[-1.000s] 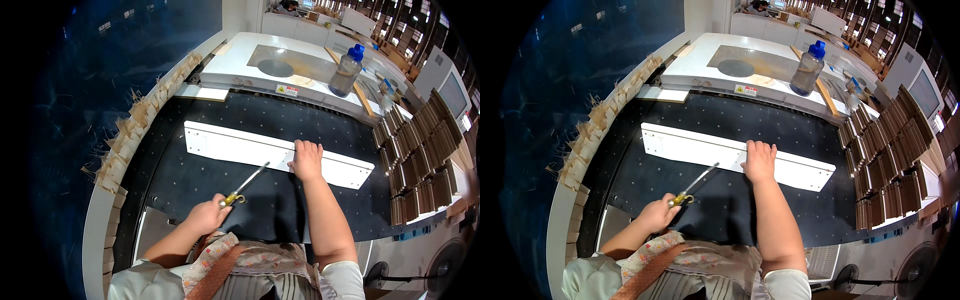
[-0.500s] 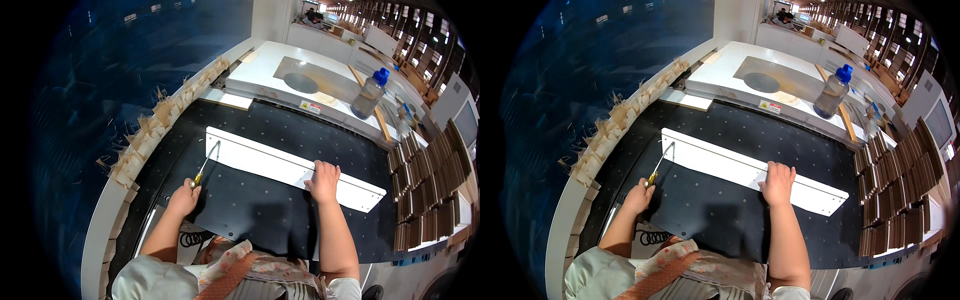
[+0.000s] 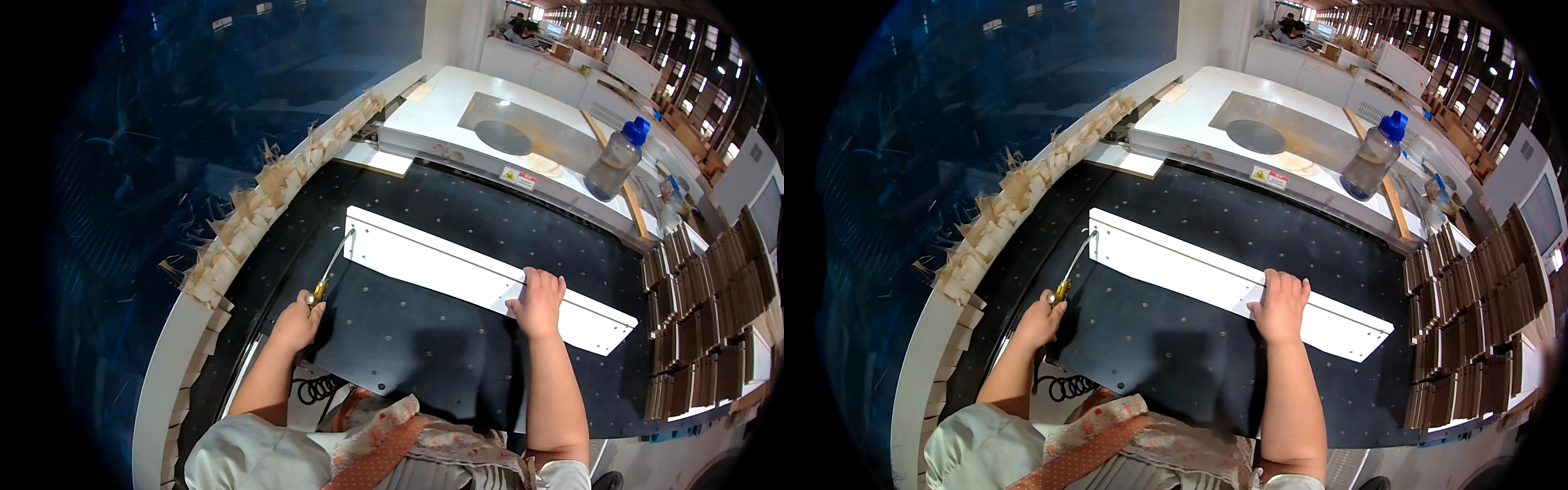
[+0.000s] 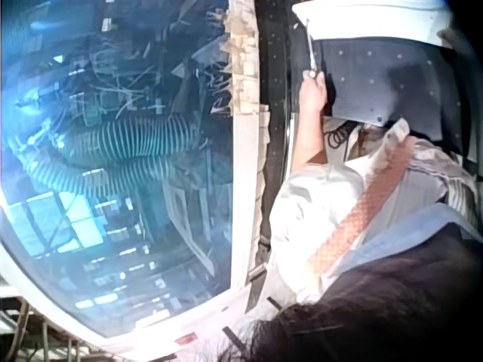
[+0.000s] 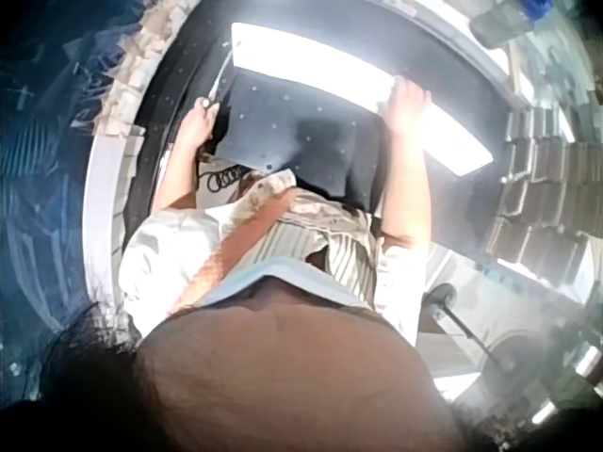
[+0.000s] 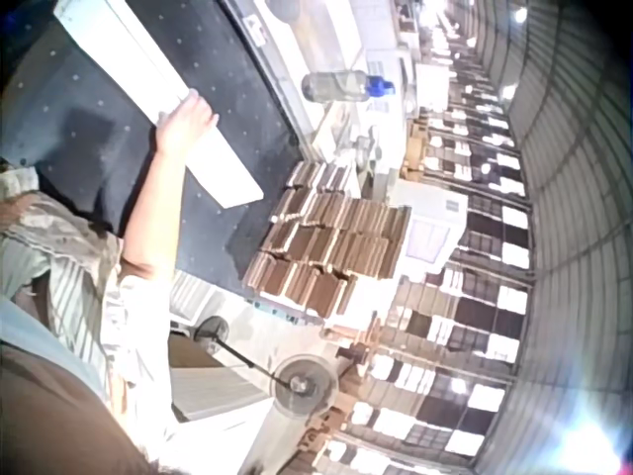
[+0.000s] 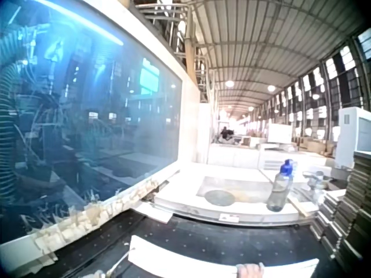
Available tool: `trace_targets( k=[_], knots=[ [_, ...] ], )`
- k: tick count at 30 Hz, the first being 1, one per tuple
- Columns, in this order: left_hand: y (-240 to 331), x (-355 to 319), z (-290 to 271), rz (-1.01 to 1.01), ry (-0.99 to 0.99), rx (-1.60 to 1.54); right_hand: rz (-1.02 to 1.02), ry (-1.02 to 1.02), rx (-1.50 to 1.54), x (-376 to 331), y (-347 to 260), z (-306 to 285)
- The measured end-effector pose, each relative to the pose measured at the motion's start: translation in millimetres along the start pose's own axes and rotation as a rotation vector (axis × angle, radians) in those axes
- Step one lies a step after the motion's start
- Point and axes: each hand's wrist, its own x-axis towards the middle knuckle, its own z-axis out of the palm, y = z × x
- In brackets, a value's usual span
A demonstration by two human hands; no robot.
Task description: The person feeds wooden panels into a machine, blows dust off their surfaces and holes using an air blow gun, and stacks the panels by hand.
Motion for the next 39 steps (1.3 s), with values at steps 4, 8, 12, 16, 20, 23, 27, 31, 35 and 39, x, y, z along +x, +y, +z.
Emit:
trace_targets(
  k=[4,8,12,16,20,23,27,31,35,39],
  knots=[
    [-23,18,8,0.124,0.057,0.037,0.004,0.002,0.0,-3,4,1],
    [-58,34,23,0.255,0.085,0.043,-0.008,0.016,0.008,-3,4,4],
    [-58,34,24,0.276,0.084,0.041,-0.016,0.032,0.003,-4,4,4],
    [-50,28,18,0.265,0.037,0.007,-0.013,0.041,0.002,-6,4,4],
    [-67,23,25,0.3,-0.012,0.046,-0.024,0.051,-0.001,-5,3,3],
    [-86,23,36,0.322,-0.036,0.117,-0.022,0.04,-0.007,-5,1,3],
    [-103,26,52,0.355,-0.013,0.102,-0.021,0.045,-0.001,-6,2,3],
    [-109,29,56,0.38,-0.025,0.092,-0.014,0.04,-0.008,-7,2,3],
    [-105,25,56,0.382,-0.07,0.098,-0.023,0.052,-0.015,-9,2,4],
    [-108,24,58,0.374,-0.068,0.084,-0.032,0.073,-0.016,-9,3,4]
  ],
)
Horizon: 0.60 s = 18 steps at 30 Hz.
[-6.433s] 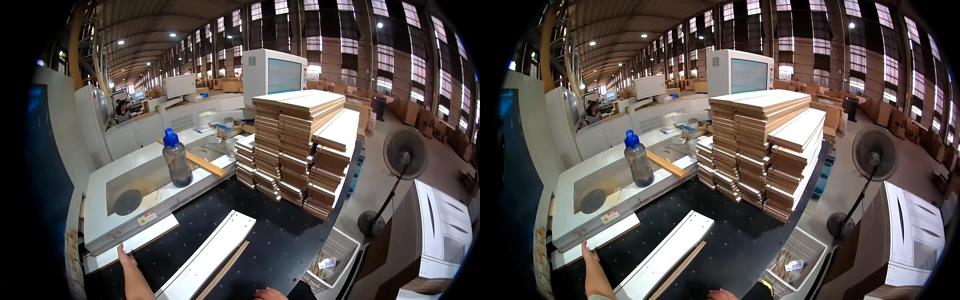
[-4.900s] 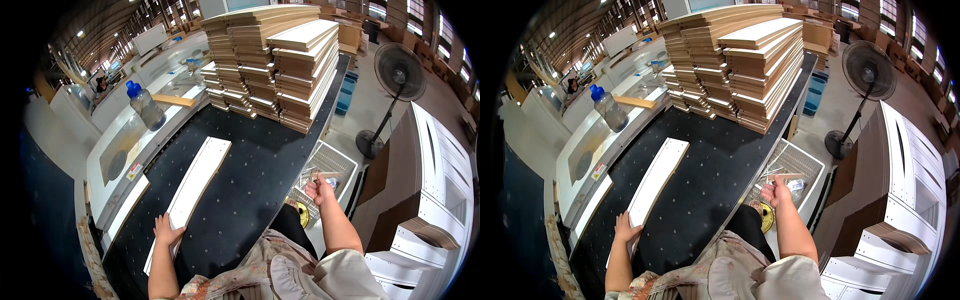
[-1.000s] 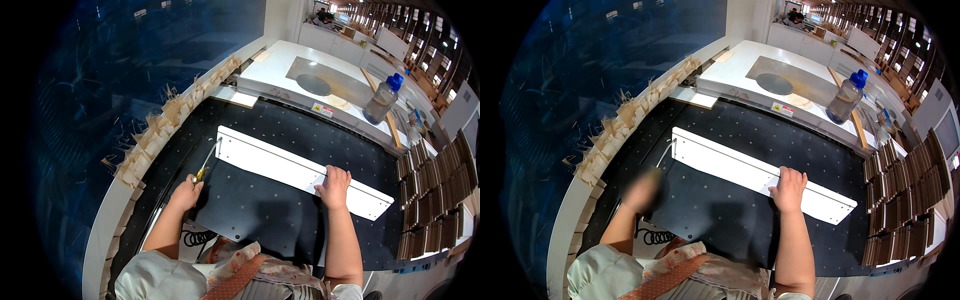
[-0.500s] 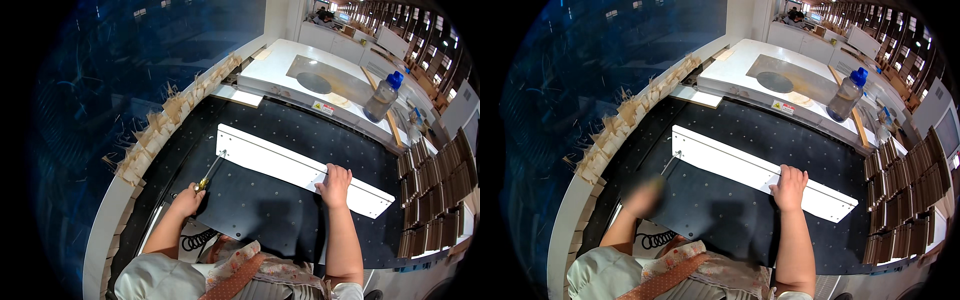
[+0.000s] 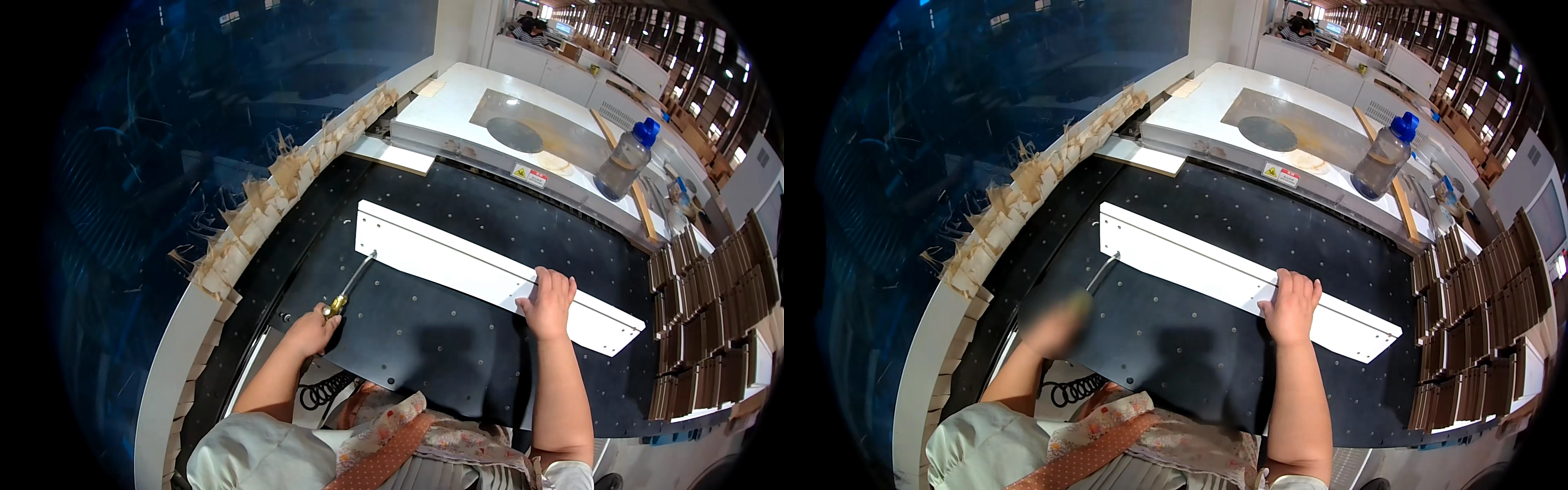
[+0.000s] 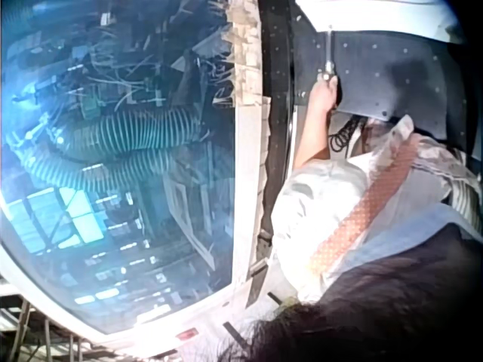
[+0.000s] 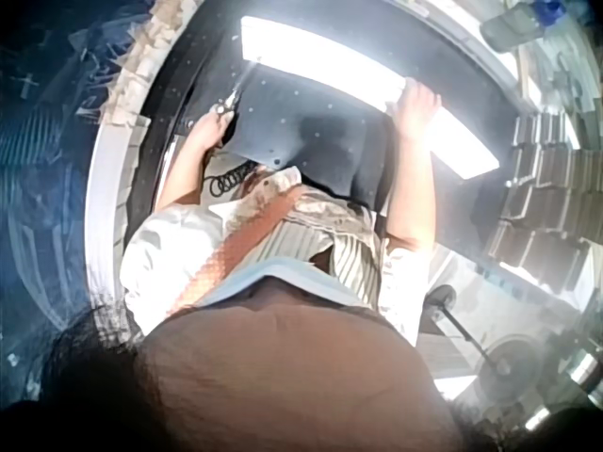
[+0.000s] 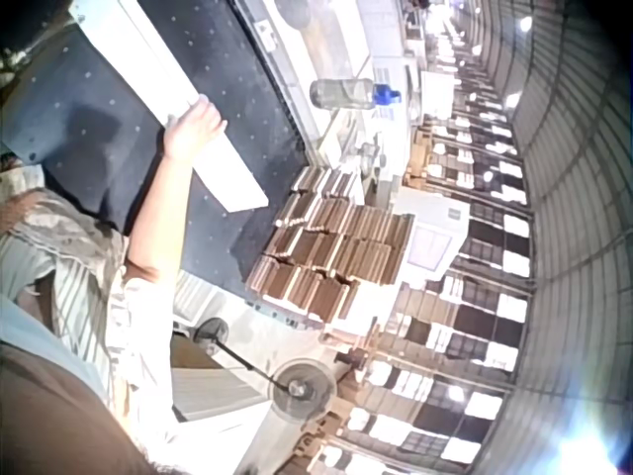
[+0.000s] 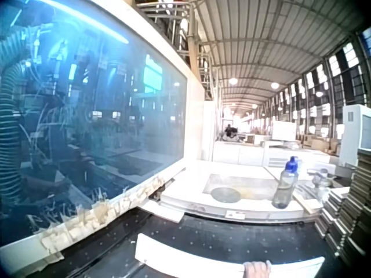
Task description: The person feeds wooden panels into a machine, blows dust off their surfaces and holes using an air blow gun, and stacks the panels by hand.
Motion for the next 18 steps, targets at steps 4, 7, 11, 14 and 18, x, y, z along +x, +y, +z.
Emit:
trace_targets(
  k=[4,7,11,14,18],
  knots=[
    [6,-1,-2,-0.039,-0.059,-0.019,0.005,-0.007,0.006,0,0,0],
    [5,-1,-9,-0.07,-0.077,-0.071,-0.006,0.0,0.004,0,0,0],
    [6,-3,-10,-0.028,-0.022,-0.082,-0.012,0.005,0.021,1,-1,0],
    [65,0,-40,-0.215,-0.093,-0.128,-0.002,-0.011,0.023,1,1,-2],
    [94,-3,-53,-0.444,-0.186,-0.2,0.013,-0.03,0.018,3,-1,-3]
  ],
)
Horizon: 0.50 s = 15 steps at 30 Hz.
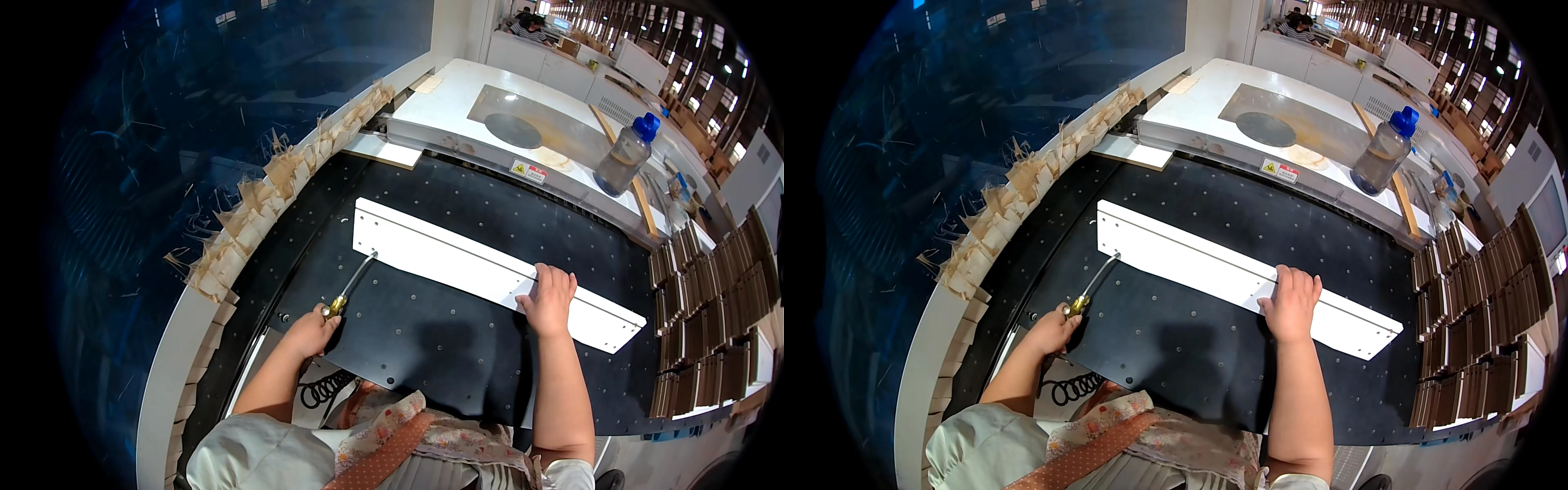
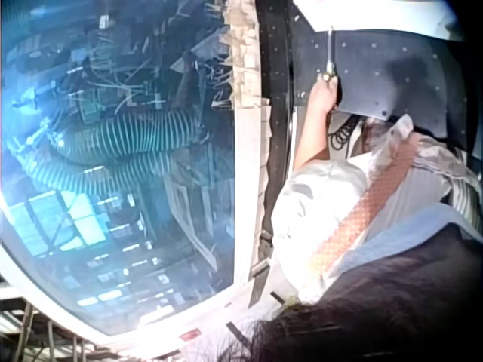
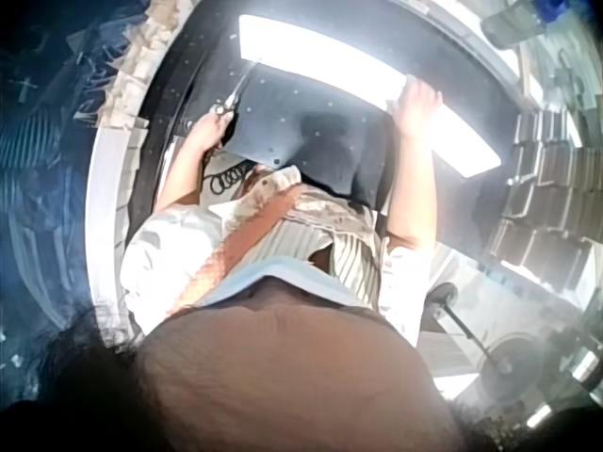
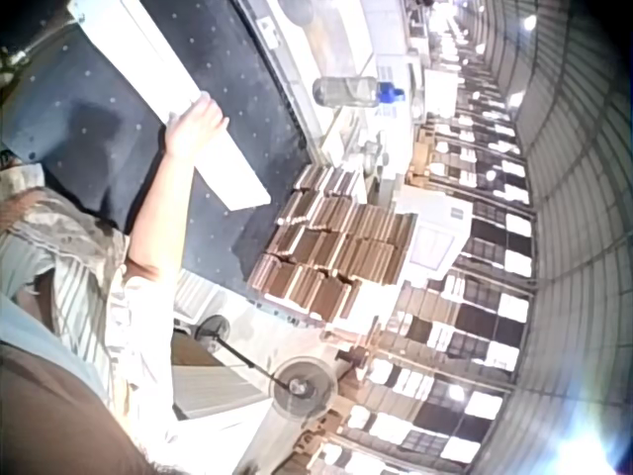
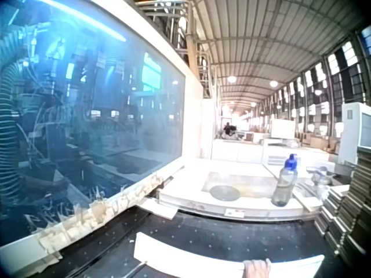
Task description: The person feeds wooden panels into a machine, blows dust off their surfaces and holes using an air blow gun, and stacks the panels by hand.
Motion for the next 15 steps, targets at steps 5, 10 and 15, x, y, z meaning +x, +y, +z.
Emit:
trace_targets(
  k=[5,10,15],
  knots=[
    [5,-4,-4,0.008,0.067,0.083,0.0,0.004,0.0,0,-1,0],
    [-5,1,4,0.011,0.063,0.12,0.0,0.012,-0.01,0,-1,-1],
    [11,-2,-3,-0.028,0.015,0.099,0.002,0.006,-0.01,0,0,1]
  ],
)
